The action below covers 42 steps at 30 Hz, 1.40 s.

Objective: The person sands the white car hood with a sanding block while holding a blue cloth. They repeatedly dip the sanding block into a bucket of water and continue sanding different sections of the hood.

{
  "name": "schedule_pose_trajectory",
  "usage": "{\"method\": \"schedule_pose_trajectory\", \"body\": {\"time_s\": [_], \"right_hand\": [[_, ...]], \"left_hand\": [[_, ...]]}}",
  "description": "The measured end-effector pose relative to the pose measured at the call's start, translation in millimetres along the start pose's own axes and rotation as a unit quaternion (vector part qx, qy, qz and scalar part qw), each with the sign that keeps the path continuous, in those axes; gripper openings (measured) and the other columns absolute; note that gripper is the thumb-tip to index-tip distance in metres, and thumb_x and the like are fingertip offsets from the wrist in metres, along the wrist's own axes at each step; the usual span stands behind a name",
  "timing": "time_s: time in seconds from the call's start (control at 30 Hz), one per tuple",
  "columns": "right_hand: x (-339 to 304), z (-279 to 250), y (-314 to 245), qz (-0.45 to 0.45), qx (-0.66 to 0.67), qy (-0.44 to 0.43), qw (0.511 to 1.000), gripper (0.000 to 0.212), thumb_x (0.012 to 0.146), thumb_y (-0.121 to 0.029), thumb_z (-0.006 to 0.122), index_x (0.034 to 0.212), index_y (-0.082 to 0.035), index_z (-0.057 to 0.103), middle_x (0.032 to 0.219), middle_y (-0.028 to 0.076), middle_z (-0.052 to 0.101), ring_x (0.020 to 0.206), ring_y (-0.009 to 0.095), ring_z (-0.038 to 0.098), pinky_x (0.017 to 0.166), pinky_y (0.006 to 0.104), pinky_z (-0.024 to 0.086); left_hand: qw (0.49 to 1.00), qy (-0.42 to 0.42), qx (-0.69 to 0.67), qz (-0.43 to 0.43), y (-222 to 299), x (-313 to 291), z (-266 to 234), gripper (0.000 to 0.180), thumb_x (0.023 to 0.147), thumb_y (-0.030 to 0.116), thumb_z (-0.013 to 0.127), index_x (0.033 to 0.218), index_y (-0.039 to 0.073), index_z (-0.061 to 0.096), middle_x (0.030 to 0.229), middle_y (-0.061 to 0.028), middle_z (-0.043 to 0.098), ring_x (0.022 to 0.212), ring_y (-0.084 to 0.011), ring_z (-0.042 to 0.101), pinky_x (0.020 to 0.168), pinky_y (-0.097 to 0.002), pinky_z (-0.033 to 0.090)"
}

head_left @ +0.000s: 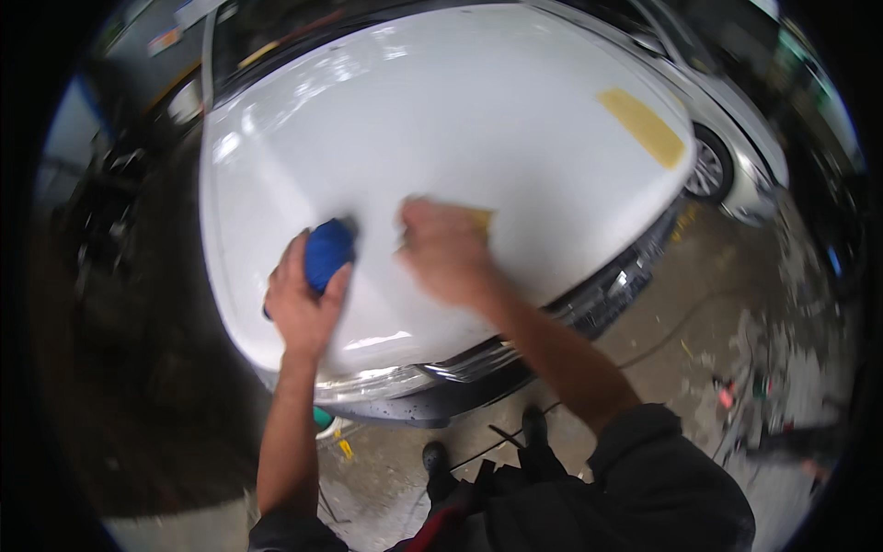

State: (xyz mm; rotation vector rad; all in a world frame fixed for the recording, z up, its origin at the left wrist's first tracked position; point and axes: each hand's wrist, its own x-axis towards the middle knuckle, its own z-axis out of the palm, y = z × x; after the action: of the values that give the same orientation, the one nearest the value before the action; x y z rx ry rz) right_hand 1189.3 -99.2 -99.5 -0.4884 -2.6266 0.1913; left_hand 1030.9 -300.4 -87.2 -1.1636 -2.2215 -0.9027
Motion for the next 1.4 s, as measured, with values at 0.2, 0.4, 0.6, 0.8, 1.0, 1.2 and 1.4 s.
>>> {"method": "schedule_pose_trajectory", "body": {"time_s": [0.2,0.4,0.6,0.8,1.0,1.2,1.4], "right_hand": [[-51,-25,-35,0.131,0.131,-0.017,0.983,0.050,0.104,-0.030,0.054,0.147,-0.005,0.056,0.153,0.012,0.056,0.145,0.031,0.048,0.119,0.0479,0.038],[-57,6,-12,0.218,-0.048,0.153,0.963,0.047,0.106,-0.034,0.051,0.142,-0.006,0.058,0.147,0.014,0.059,0.139,0.029,0.052,0.117,0.0472,0.038],[-72,0,-62,0.099,0.008,0.143,0.985,0.043,0.099,-0.034,0.063,0.130,-0.004,0.069,0.137,0.011,0.065,0.136,0.028,0.053,0.117,0.0484,0.039],[-66,0,-35,0.262,0.108,0.181,0.942,0.033,0.093,-0.029,0.064,0.120,-0.012,0.072,0.123,0.014,0.072,0.125,0.032,0.063,0.109,0.0504,0.044],[-100,33,-3,0.177,-0.202,0.161,0.950,0.037,0.094,-0.023,0.061,0.125,-0.004,0.067,0.134,0.015,0.065,0.119,0.034,0.062,0.106,0.0537,0.045],[-73,-11,14,0.331,-0.036,0.194,0.923,0.043,0.105,-0.027,0.055,0.145,-0.009,0.057,0.146,0.016,0.060,0.143,0.033,0.050,0.123,0.0496,0.033],[-87,6,-48,0.179,-0.003,0.230,0.956,0.046,0.097,-0.018,0.059,0.142,-0.007,0.062,0.137,0.013,0.066,0.133,0.032,0.058,0.116,0.0451,0.041]], "left_hand": [[0.994,-0.084,-0.020,0.065,-35,19,-11,0.057,0.079,0.014,0.084,0.133,0.010,0.067,0.118,-0.0162,0.075,0.104,-0.0398,0.070,0.091,-0.0460,0.058],[0.968,-0.149,-0.178,0.099,67,73,2,0.050,0.076,0.013,0.082,0.124,0.007,0.067,0.102,-0.0211,0.076,0.093,-0.0412,0.075,0.082,-0.0470,0.060],[0.944,-0.207,-0.176,0.187,176,97,11,0.043,0.077,0.020,0.081,0.115,0.004,0.067,0.089,-0.0232,0.076,0.085,-0.0437,0.075,0.078,-0.0480,0.061],[0.927,-0.269,-0.150,0.214,209,78,15,0.046,0.081,0.033,0.080,0.115,0.007,0.065,0.094,-0.0234,0.076,0.093,-0.0445,0.074,0.085,-0.0534,0.060],[0.923,-0.259,-0.165,0.234,199,85,21,0.046,0.078,0.026,0.079,0.120,0.011,0.067,0.094,-0.0182,0.078,0.090,-0.0417,0.075,0.084,-0.0494,0.061],[0.960,-0.137,-0.085,0.230,61,115,77,0.048,0.080,0.022,0.081,0.124,0.011,0.064,0.104,-0.0154,0.074,0.097,-0.0390,0.072,0.081,-0.0504,0.059],[0.971,-0.094,-0.040,0.214,25,108,96,0.048,0.082,0.022,0.080,0.126,0.011,0.064,0.102,-0.0137,0.071,0.094,-0.0389,0.070,0.078,-0.0499,0.058]]}}
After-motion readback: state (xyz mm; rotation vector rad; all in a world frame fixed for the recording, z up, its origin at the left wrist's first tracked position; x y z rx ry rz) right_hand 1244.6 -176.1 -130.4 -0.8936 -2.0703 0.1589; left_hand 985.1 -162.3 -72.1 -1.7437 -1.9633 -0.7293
